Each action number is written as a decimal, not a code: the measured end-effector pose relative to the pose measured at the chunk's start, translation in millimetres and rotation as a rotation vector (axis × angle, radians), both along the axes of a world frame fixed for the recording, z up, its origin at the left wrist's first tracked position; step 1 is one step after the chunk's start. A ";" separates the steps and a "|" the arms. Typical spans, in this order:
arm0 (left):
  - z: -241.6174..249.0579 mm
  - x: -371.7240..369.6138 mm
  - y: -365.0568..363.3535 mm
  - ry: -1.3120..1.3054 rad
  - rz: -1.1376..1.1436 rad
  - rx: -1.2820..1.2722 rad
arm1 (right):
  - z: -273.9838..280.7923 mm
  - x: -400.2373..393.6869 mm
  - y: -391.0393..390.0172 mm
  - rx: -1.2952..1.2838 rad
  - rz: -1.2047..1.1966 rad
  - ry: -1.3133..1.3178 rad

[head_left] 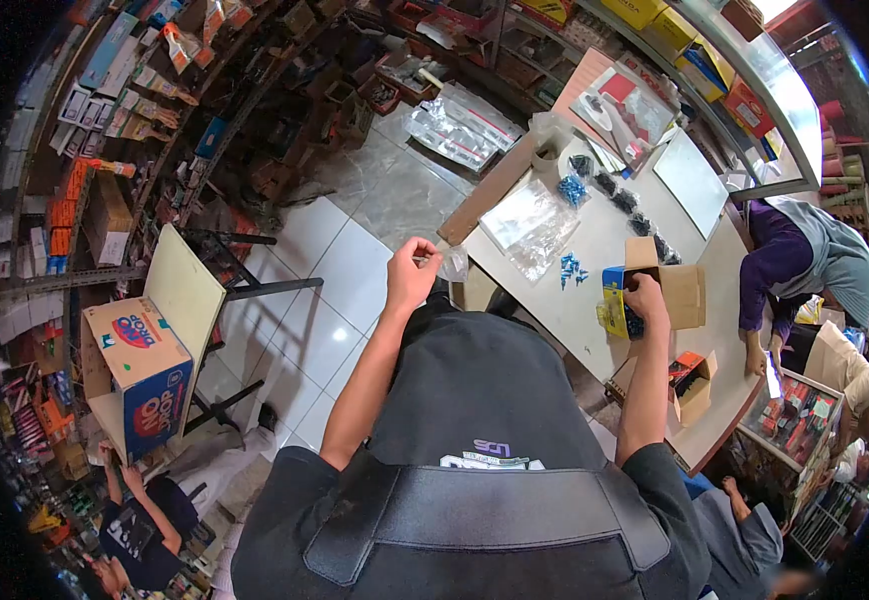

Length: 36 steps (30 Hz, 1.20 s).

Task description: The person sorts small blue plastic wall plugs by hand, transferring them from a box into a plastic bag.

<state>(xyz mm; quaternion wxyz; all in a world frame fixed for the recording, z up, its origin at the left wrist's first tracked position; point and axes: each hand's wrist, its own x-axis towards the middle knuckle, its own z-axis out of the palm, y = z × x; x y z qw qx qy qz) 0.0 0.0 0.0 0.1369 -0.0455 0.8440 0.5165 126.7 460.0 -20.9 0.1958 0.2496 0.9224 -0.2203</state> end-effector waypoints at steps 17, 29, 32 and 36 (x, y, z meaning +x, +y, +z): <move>-9.7 6.3 -4.9 0.025 0.012 0.006 | -11.0 27.0 -8.0 -0.027 -0.143 0.302; -5.4 7.3 -8.9 0.007 0.008 -0.010 | 7.9 8.8 -64.7 -0.269 -0.577 0.838; -4.0 5.1 -4.3 0.011 0.007 0.021 | 9.2 -11.2 -98.7 -0.779 -0.714 0.797; -4.1 1.9 -2.9 0.018 0.011 0.030 | -4.1 -21.8 -124.1 -1.103 -0.900 0.655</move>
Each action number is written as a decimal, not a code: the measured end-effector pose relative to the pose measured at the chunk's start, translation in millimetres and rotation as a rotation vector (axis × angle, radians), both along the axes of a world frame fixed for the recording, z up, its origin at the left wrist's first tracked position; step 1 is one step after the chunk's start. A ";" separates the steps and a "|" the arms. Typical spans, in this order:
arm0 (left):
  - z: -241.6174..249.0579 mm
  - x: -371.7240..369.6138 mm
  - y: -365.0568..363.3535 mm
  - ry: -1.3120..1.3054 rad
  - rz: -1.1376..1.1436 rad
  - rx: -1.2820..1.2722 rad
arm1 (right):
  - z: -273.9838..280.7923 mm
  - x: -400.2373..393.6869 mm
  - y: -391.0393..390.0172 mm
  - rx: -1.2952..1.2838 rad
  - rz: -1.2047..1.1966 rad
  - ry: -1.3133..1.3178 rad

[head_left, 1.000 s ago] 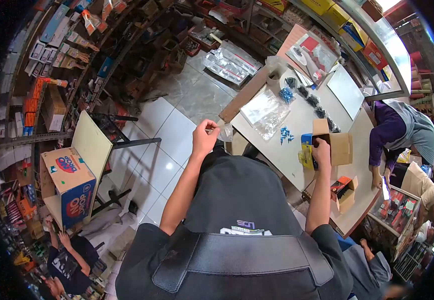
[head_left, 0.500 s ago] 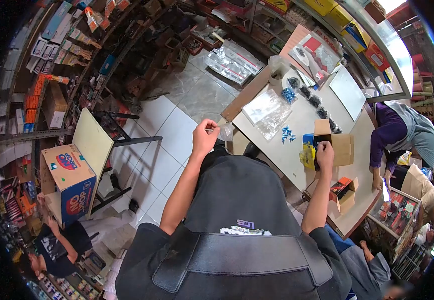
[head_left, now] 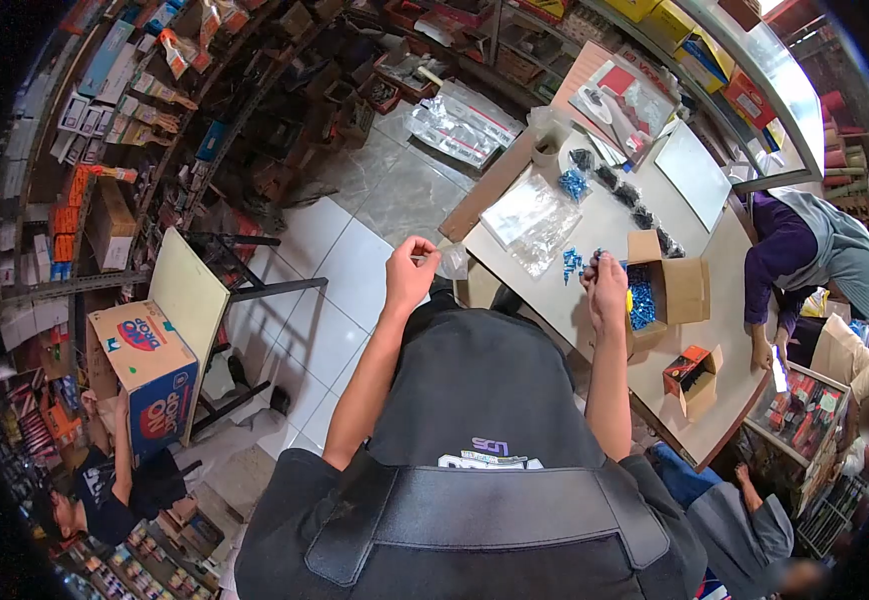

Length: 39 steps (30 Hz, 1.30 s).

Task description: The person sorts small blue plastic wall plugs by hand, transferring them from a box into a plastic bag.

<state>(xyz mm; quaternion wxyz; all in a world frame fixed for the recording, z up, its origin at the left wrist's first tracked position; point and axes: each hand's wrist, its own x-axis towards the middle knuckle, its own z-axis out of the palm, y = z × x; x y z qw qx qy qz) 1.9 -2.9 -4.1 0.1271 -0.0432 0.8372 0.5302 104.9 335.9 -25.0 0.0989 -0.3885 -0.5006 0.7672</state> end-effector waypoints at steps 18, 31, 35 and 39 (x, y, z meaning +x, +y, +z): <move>-2.1 -0.6 -4.8 -0.017 0.038 -0.017 | 22.2 11.0 10.6 0.669 0.153 -0.224; 0.5 -7.0 2.5 -0.012 -0.005 -0.038 | -5.8 38.5 100.1 1.204 0.538 -0.768; -3.5 -6.9 2.2 -0.018 -0.020 -0.047 | 6.2 25.3 102.5 1.191 0.692 -0.854; -4.8 -6.0 1.1 -0.028 -0.014 -0.027 | 24.5 21.3 96.6 1.156 0.646 -0.881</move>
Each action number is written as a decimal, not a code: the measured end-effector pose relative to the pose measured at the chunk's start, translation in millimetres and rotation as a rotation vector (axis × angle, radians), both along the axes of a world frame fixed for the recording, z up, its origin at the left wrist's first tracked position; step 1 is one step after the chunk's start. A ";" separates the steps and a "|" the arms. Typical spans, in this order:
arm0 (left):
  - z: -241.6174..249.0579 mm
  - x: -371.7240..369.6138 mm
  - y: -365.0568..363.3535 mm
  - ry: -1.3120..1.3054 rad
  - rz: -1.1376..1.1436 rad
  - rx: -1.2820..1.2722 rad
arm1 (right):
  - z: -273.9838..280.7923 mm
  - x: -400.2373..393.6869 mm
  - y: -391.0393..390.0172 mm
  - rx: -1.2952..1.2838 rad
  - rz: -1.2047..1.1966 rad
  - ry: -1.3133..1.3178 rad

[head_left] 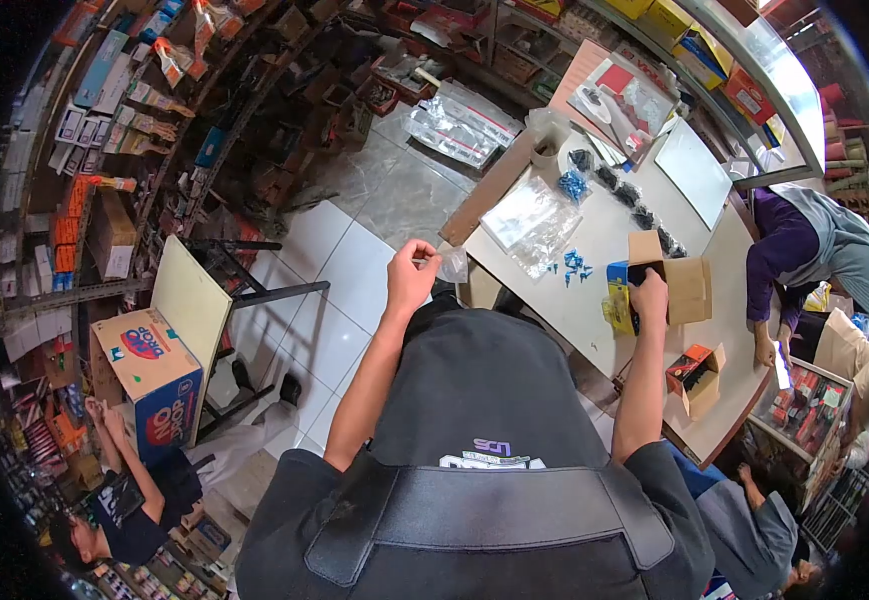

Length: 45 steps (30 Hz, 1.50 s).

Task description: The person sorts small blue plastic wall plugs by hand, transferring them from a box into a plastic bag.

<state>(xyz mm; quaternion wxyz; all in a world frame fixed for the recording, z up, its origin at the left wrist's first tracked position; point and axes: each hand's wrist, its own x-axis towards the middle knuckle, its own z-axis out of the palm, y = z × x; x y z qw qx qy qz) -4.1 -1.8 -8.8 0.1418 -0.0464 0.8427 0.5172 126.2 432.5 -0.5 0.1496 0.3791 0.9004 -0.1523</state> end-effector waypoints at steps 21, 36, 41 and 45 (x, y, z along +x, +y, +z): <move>-1.2 1.1 -5.7 0.010 -0.037 -0.020 | -43.2 45.8 0.5 0.068 -0.171 0.512; -5.2 3.8 -1.7 0.026 -0.065 -0.010 | -39.2 29.1 14.3 -0.019 0.029 0.323; -6.9 3.4 -4.0 0.021 -0.051 0.022 | -44.0 31.7 14.2 -0.056 -0.024 0.376; -4.0 2.8 -4.7 0.008 -0.050 0.004 | -38.2 40.4 11.7 -0.200 -0.242 0.418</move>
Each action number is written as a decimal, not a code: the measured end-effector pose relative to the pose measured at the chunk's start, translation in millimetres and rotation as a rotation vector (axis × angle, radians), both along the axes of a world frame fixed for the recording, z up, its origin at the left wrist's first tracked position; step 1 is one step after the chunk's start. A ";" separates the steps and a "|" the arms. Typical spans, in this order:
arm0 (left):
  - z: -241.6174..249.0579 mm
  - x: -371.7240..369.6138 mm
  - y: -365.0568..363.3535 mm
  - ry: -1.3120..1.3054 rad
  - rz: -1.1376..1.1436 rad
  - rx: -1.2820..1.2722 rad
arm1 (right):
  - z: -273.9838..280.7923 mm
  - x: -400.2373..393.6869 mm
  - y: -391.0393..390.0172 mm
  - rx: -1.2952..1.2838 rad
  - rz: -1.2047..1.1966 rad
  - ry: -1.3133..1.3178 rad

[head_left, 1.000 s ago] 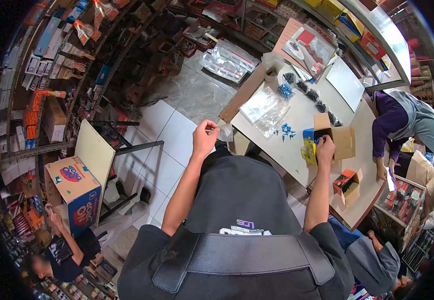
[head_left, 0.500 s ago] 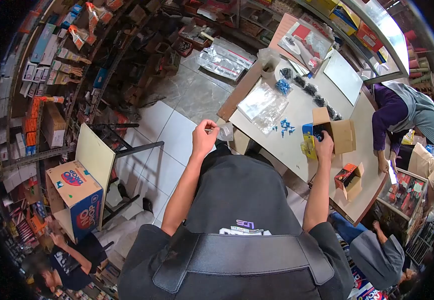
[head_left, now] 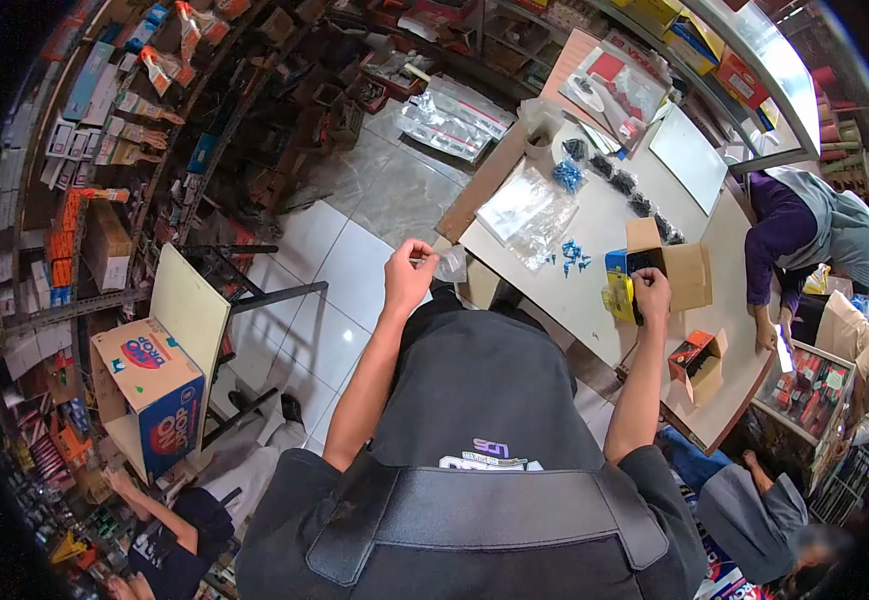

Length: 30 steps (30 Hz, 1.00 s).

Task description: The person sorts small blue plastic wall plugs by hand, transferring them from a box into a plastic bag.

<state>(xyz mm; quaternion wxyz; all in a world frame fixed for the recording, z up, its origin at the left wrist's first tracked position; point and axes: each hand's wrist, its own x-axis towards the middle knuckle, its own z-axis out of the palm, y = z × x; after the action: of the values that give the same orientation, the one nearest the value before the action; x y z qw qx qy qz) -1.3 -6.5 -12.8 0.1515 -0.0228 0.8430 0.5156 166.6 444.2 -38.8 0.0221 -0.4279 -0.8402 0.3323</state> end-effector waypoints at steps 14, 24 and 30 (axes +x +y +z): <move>6.1 -5.9 3.8 -0.008 -0.021 -0.020 | 25.5 3.7 -8.1 -0.780 -0.355 0.521; 7.7 -4.5 5.6 -0.057 -0.004 -0.002 | 31.7 -46.4 -98.0 -1.038 -0.240 0.471; 4.1 -2.8 4.6 -0.013 -0.001 0.027 | -43.2 -48.2 -113.9 -0.286 0.109 0.284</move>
<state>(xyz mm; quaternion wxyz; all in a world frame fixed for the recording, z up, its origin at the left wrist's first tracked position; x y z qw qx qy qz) -4.1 -1.9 -8.7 0.1575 -0.0239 0.8351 0.5266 118.4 330.3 -81.9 0.0613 -0.3293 -0.7951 0.5057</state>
